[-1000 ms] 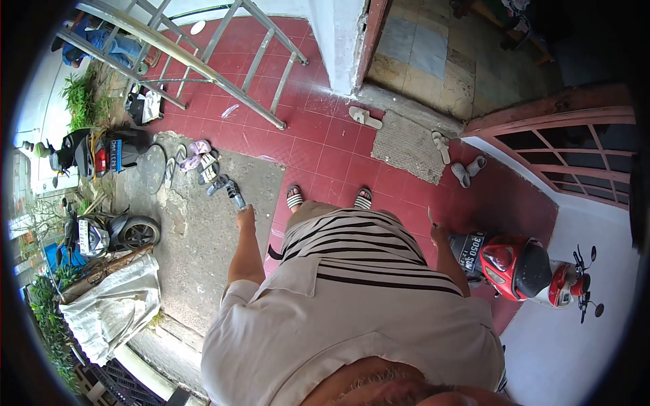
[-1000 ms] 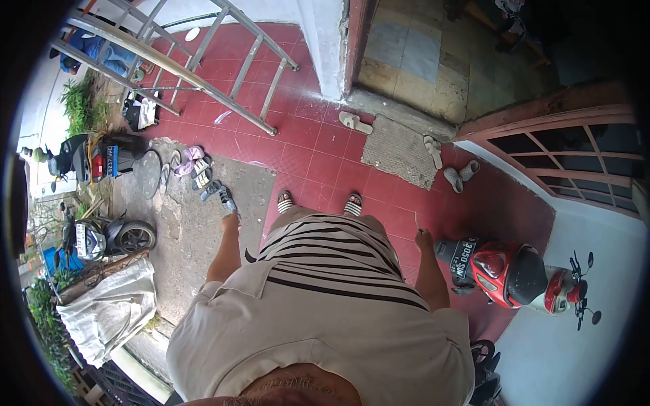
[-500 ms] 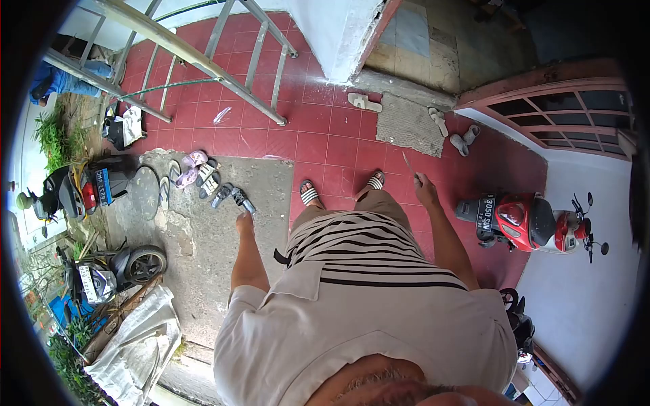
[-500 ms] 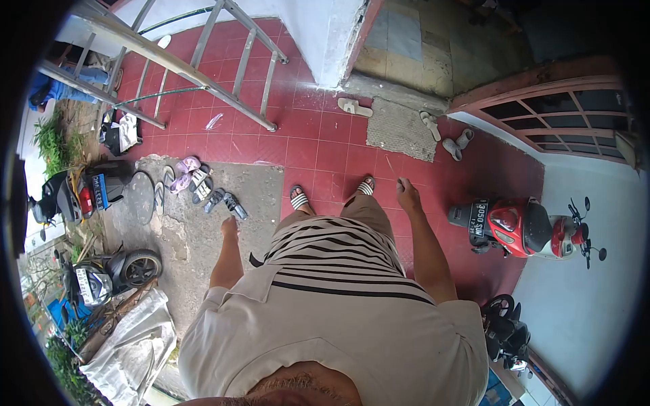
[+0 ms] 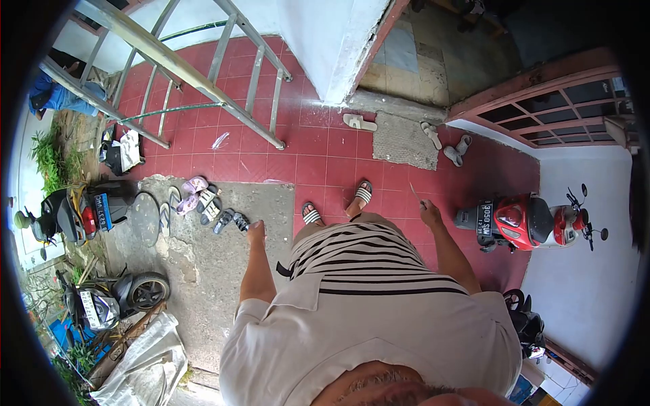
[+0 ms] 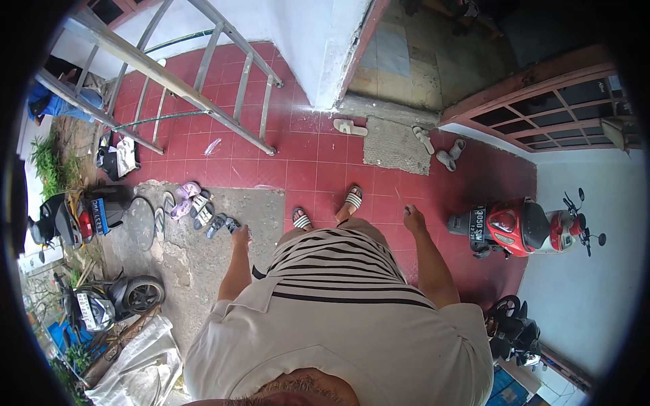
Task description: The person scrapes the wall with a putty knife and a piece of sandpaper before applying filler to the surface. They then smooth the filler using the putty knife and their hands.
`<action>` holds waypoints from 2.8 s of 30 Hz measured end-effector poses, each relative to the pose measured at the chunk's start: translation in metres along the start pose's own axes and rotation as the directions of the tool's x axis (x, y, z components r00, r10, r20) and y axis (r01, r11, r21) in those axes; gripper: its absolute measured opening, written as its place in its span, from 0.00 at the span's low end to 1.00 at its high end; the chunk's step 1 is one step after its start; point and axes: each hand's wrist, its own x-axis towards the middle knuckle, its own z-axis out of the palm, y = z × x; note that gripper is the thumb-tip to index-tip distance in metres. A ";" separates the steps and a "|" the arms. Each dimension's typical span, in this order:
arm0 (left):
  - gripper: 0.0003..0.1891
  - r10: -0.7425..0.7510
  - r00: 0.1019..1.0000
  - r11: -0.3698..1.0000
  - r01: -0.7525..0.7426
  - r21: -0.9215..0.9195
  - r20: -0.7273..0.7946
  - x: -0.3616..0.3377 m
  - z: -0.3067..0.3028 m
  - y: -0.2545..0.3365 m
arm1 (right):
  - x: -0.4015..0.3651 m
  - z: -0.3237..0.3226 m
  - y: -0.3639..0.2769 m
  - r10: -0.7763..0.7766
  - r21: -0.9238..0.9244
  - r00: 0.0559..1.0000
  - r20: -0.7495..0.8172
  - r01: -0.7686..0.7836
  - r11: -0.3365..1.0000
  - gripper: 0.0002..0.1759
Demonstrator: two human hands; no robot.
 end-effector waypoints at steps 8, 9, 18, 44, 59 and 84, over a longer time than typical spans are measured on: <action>0.24 0.011 0.999 0.966 -0.001 -0.260 0.038 -0.012 -0.002 0.058 | 0.004 -0.005 -0.032 0.000 0.039 1.000 -0.002 0.000 0.999 0.17; 0.24 0.016 0.998 0.966 0.002 -0.257 0.066 -0.014 -0.002 0.069 | 0.005 -0.007 -0.042 -0.001 0.039 1.000 -0.001 0.001 0.999 0.18; 0.23 0.210 0.952 0.753 -0.013 -0.658 0.222 -0.039 0.011 0.142 | 0.027 -0.009 -0.111 -0.131 0.155 0.991 0.017 0.127 0.980 0.19; 0.16 0.515 0.584 0.776 -0.006 -0.631 0.628 -0.204 0.062 0.278 | -0.012 -0.007 -0.334 -0.298 0.754 0.872 0.390 -0.116 0.647 0.13; 0.15 0.499 0.766 0.465 0.158 -0.871 0.405 -0.159 0.054 0.321 | -0.033 -0.034 -0.330 -0.692 0.114 0.716 -0.093 0.698 0.707 0.18; 0.14 0.312 0.838 0.619 0.179 -0.765 0.448 -0.157 0.124 0.317 | 0.006 -0.034 -0.263 -0.563 0.276 0.813 -0.150 0.581 0.766 0.15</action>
